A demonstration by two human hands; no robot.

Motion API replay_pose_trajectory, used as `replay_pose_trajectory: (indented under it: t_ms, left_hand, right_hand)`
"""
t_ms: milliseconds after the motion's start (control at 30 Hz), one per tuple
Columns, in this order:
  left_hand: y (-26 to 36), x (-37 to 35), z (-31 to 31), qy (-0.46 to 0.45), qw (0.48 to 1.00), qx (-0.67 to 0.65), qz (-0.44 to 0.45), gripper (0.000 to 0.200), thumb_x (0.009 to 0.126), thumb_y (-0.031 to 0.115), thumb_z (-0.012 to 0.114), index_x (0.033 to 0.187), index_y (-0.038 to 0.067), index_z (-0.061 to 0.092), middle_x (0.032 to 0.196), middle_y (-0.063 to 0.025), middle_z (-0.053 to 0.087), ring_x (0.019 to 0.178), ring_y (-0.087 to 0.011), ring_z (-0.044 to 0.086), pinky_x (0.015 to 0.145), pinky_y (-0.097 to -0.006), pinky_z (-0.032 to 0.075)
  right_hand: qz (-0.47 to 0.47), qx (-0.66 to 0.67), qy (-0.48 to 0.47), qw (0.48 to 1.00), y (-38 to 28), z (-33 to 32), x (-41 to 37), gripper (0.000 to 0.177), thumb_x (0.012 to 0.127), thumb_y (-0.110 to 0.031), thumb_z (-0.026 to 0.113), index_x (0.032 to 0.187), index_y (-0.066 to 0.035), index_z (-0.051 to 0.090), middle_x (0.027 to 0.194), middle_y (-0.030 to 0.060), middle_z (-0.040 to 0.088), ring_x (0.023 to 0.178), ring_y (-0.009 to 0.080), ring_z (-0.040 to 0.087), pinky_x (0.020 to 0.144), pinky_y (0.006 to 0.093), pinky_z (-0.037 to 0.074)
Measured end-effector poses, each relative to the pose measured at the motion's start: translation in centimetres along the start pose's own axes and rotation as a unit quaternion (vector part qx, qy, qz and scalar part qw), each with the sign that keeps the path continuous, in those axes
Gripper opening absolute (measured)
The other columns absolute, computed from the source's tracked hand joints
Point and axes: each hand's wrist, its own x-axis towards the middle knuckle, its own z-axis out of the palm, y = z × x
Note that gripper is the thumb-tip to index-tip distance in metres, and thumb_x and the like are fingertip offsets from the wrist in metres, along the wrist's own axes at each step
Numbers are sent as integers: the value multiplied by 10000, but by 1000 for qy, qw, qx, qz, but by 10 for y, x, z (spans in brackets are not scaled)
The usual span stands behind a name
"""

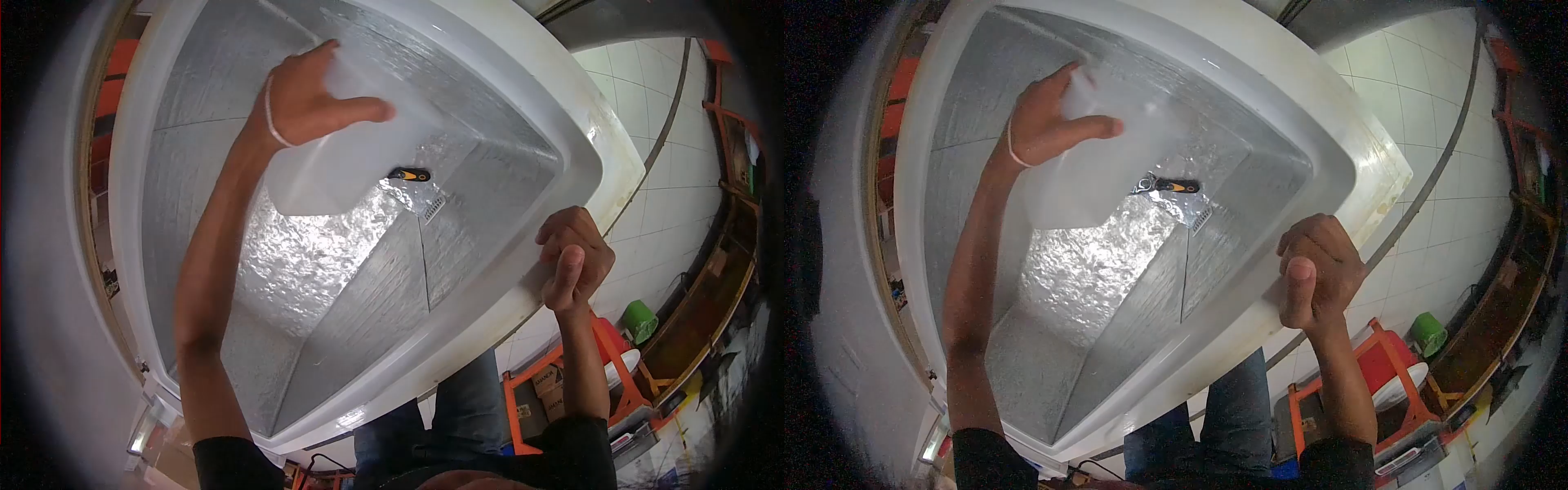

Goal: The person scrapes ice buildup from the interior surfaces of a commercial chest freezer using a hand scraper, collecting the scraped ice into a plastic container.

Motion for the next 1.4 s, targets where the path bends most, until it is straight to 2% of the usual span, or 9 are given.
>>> replay_pose_trajectory:
  t_ms: [100,233,367,767,1033,1200,1300,1367,1400]
  left_hand:
    - [13,7,18,-46,999,-16,14,881,586,492,914,1204,-71,636,1036,-198,753,931,-308,737,866,-374,564]
    - [12,-14,29,-161,977,-132,55,576,627,281,919,1065,69,612,969,-66,707,924,-199,665,850,-326,509]
    - [-28,-43,35,-218,970,-103,36,648,592,230,946,1133,77,622,1055,-68,711,948,-205,679,879,-328,522]
    - [-317,-232,205,88,979,-20,-183,790,621,358,956,1237,76,549,1095,-180,724,993,-368,718,867,-433,567]
    - [-472,-298,369,118,932,11,-343,895,554,280,973,1294,81,510,1165,-175,687,1099,-405,664,930,-457,558]
    - [-459,-273,444,100,812,154,-554,1139,553,445,970,1478,95,404,1420,-148,549,1306,-380,551,995,-773,429]
    - [-432,-253,460,162,869,135,-448,1153,558,418,964,1503,97,388,1390,-132,567,1249,-385,567,1064,-708,404]
    - [-435,-232,479,221,944,62,-238,1097,551,350,959,1474,95,422,1366,-139,578,1230,-393,566,1064,-626,429]
    - [-422,-212,475,182,953,56,-235,1056,547,316,956,1443,89,445,1352,-148,583,1231,-389,565,1052,-577,447]
  right_hand:
    - [3,1,2,1000,1,0,-1,615,1088,-355,342,576,-33,452,640,123,549,604,220,541,549,329,384]
    - [18,12,10,1000,2,0,-3,580,1060,-342,415,572,-36,482,628,114,552,604,238,558,549,336,399]
    - [18,-8,-1,1000,2,0,-2,636,1089,-377,337,567,-32,453,639,120,553,610,211,535,554,316,373]
    - [29,-10,-6,1000,0,4,-2,655,1078,-390,362,558,-18,505,614,119,535,610,245,563,557,338,410]
    - [59,-108,-68,990,-2,-3,-4,809,1079,-569,190,569,-16,487,692,170,585,700,285,556,692,363,427]
    - [69,-122,-98,985,-4,-5,-4,827,1089,-587,135,580,-29,471,756,184,594,754,272,542,713,372,420]
    - [56,-114,-94,987,0,-5,-5,800,1101,-545,141,586,-27,467,733,174,581,732,268,531,715,371,413]
    - [62,-133,-78,986,-1,-1,-4,781,1089,-552,209,576,-18,458,707,163,568,705,262,518,705,365,406]
    - [69,-132,-74,986,0,-2,-5,774,1085,-548,228,573,-16,459,700,161,565,700,260,517,698,365,405]
